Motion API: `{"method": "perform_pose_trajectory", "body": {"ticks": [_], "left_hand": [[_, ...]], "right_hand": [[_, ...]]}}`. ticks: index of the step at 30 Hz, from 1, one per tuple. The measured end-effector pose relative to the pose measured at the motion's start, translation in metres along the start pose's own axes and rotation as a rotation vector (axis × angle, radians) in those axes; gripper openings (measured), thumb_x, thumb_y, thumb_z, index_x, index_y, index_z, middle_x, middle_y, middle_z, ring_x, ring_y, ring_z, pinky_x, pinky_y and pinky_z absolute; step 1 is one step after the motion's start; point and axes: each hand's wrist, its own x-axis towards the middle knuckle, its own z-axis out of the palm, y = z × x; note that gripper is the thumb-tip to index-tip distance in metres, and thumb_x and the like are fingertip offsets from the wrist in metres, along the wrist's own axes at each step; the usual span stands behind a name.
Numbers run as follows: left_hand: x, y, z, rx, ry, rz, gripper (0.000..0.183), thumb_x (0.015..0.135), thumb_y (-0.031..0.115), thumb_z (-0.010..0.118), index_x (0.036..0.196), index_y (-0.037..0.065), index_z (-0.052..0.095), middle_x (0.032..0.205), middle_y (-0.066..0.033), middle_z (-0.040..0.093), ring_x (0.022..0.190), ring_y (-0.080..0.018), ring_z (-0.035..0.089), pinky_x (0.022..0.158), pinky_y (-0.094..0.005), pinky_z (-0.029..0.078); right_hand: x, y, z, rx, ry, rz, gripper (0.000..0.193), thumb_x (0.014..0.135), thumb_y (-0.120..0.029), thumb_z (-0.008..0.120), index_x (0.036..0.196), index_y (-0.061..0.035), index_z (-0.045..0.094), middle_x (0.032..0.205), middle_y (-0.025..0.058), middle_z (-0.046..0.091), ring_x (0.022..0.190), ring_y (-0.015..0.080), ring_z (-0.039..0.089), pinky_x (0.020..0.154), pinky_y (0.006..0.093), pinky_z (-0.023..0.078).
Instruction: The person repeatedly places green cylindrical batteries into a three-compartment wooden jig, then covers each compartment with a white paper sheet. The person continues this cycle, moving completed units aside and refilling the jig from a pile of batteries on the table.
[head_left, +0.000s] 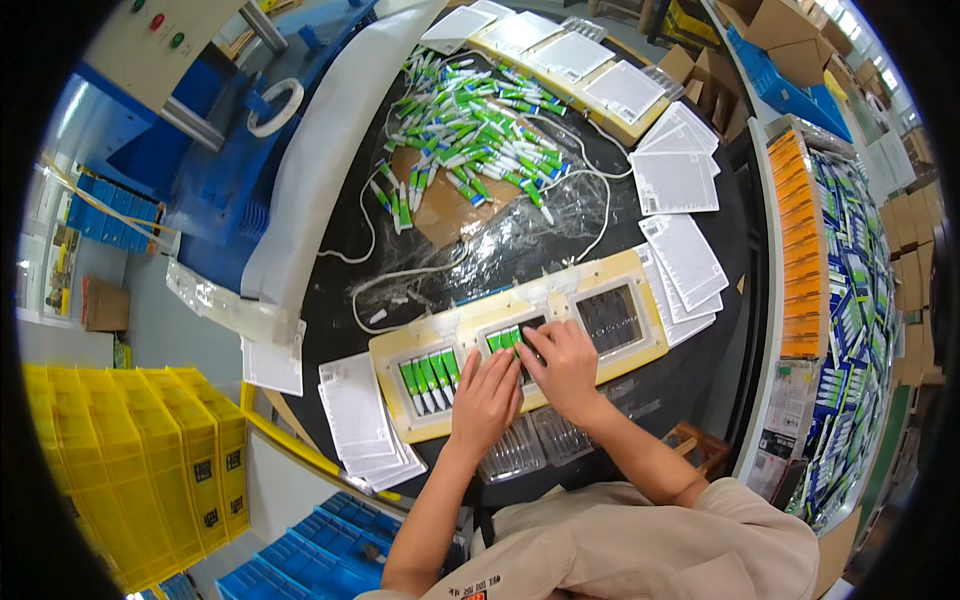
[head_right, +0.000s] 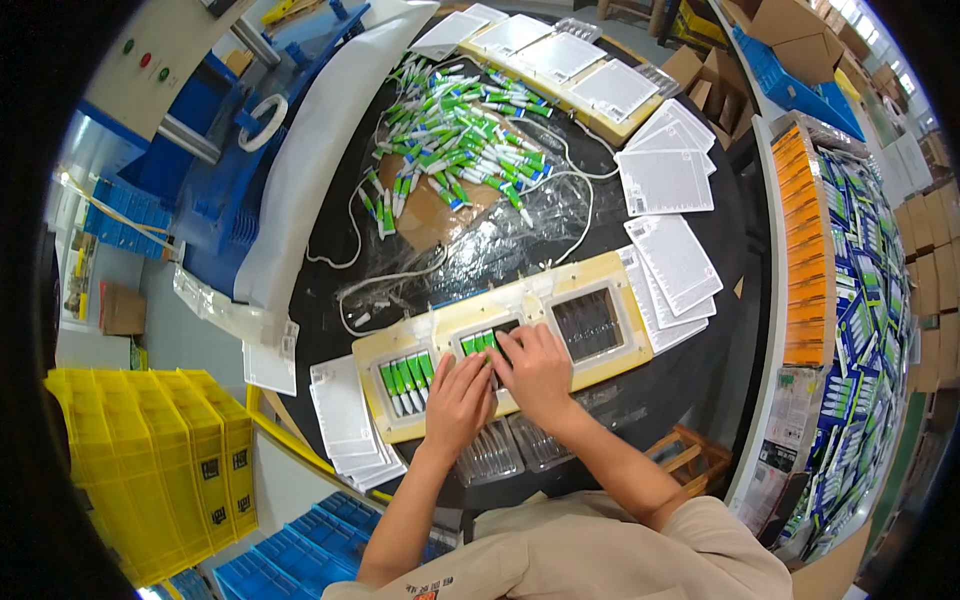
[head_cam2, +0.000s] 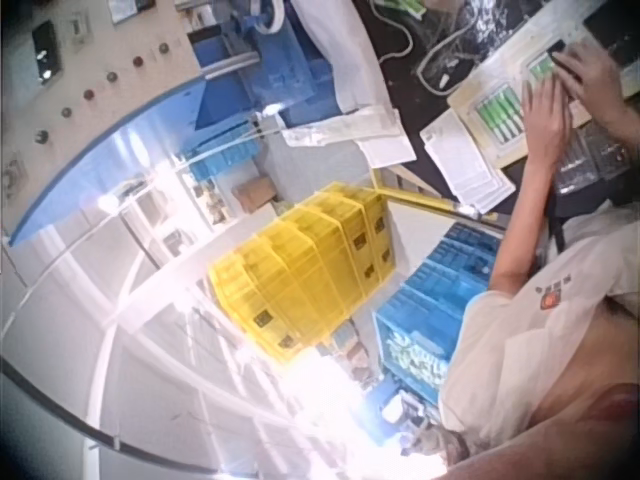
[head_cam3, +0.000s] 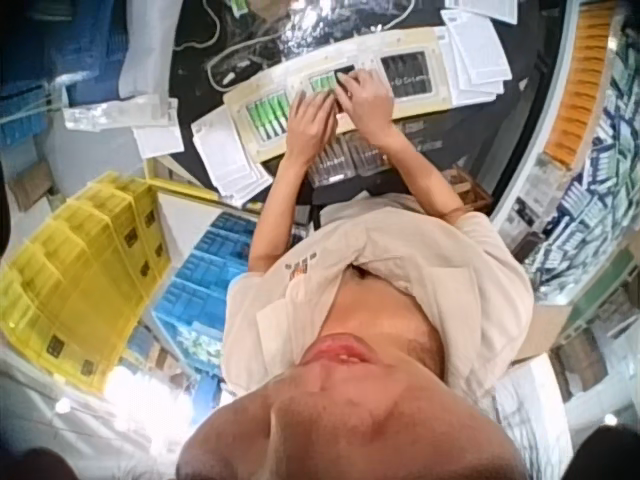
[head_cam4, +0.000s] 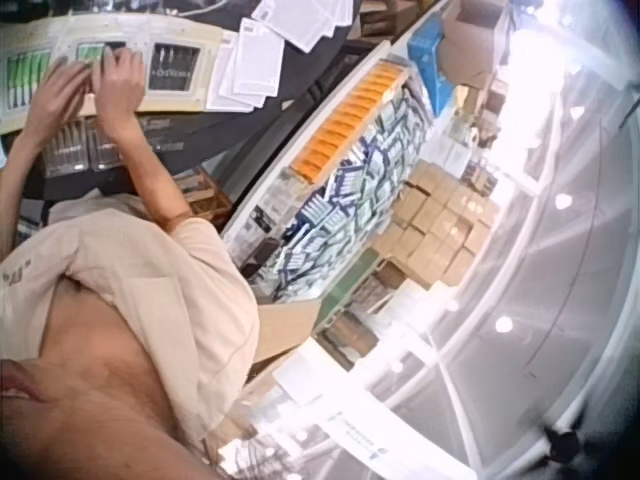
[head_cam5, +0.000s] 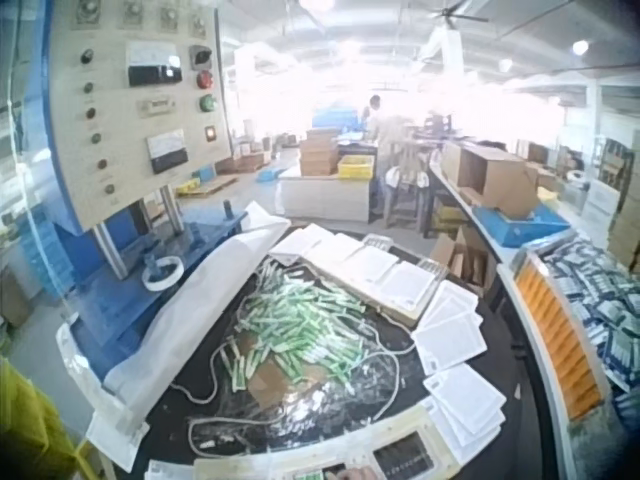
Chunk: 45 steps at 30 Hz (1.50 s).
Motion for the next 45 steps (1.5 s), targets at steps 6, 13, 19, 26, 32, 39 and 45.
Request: {"method": "perform_pose_trajectory", "body": {"ticks": [6, 13, 19, 26, 32, 39, 45], "left_hand": [[0.075, -0.049, -0.005, 0.043, 0.174, 0.021, 0.029, 0.084, 0.001, 0.067, 0.113, 0.002, 0.067, 0.118, -0.0132, 0.068, 0.112, -0.0289, 0.065, 0.108, -0.0513, 0.045], [0.216, -0.175, 0.027, 0.290, -0.020, 0.134, 0.038, 0.084, -0.001, 0.056, 0.120, 0.003, 0.066, 0.118, -0.0128, 0.064, 0.118, -0.0318, 0.059, 0.100, -0.0401, 0.048], [0.210, -0.165, 0.018, 0.276, -0.028, 0.085, 0.033, 0.084, 0.004, 0.063, 0.117, 0.005, 0.069, 0.104, -0.0125, 0.063, 0.101, -0.0329, 0.063, 0.086, -0.0424, 0.051], [0.090, -0.055, -0.031, -0.349, 0.266, -0.318, 0.030, 0.082, -0.001, 0.075, 0.111, 0.007, 0.074, 0.094, -0.0103, 0.064, 0.084, -0.0230, 0.065, 0.073, -0.0334, 0.051], [0.017, 0.012, -0.047, -0.287, 0.212, -0.353, 0.041, 0.079, -0.009, 0.071, 0.118, 0.005, 0.073, 0.105, -0.0126, 0.064, 0.095, -0.0266, 0.065, 0.082, -0.0354, 0.053], [0.016, 0.037, -0.017, -0.019, 0.111, 0.073, 0.041, 0.080, 0.001, 0.065, 0.120, 0.007, 0.071, 0.118, -0.0106, 0.066, 0.109, -0.0279, 0.066, 0.095, -0.0427, 0.053], [0.031, 0.033, 0.018, 0.081, -0.048, 0.082, 0.043, 0.084, 0.003, 0.062, 0.126, 0.004, 0.065, 0.126, -0.0093, 0.065, 0.117, -0.0258, 0.063, 0.109, -0.0474, 0.043]], "right_hand": [[0.140, 0.097, 0.051, -0.116, 0.119, 0.122, 0.016, 0.089, -0.020, 0.072, 0.098, -0.0066, 0.071, 0.093, 0.0113, 0.067, 0.089, 0.0329, 0.065, 0.075, 0.0443, 0.052], [0.115, 0.098, 0.025, 0.086, 0.047, 0.105, 0.025, 0.087, -0.015, 0.073, 0.111, -0.0078, 0.073, 0.091, 0.0119, 0.065, 0.087, 0.0305, 0.065, 0.074, 0.0400, 0.052], [-0.003, 0.034, -0.044, 0.190, -0.053, 0.053, 0.032, 0.080, -0.005, 0.079, 0.111, -0.0068, 0.073, 0.090, 0.0087, 0.064, 0.076, 0.0277, 0.066, 0.063, 0.0375, 0.053], [-0.028, 0.016, -0.009, 0.107, 0.052, -0.015, 0.022, 0.080, -0.003, 0.076, 0.102, -0.0032, 0.071, 0.090, 0.0071, 0.063, 0.075, 0.0233, 0.065, 0.061, 0.0339, 0.054], [-0.037, -0.004, 0.004, 0.022, -0.020, 0.031, 0.025, 0.082, -0.007, 0.076, 0.106, -0.0029, 0.073, 0.092, 0.0082, 0.065, 0.084, 0.0275, 0.063, 0.073, 0.0397, 0.052], [0.016, 0.035, -0.016, 0.159, 0.102, 0.143, 0.009, 0.087, -0.005, 0.069, 0.095, -0.0009, 0.070, 0.096, 0.0143, 0.066, 0.092, 0.0341, 0.062, 0.079, 0.0432, 0.050], [0.118, 0.091, 0.005, 0.080, 0.077, 0.047, 0.014, 0.087, -0.003, 0.066, 0.100, -0.0023, 0.072, 0.100, 0.0136, 0.067, 0.094, 0.0331, 0.064, 0.082, 0.0415, 0.052]]}}
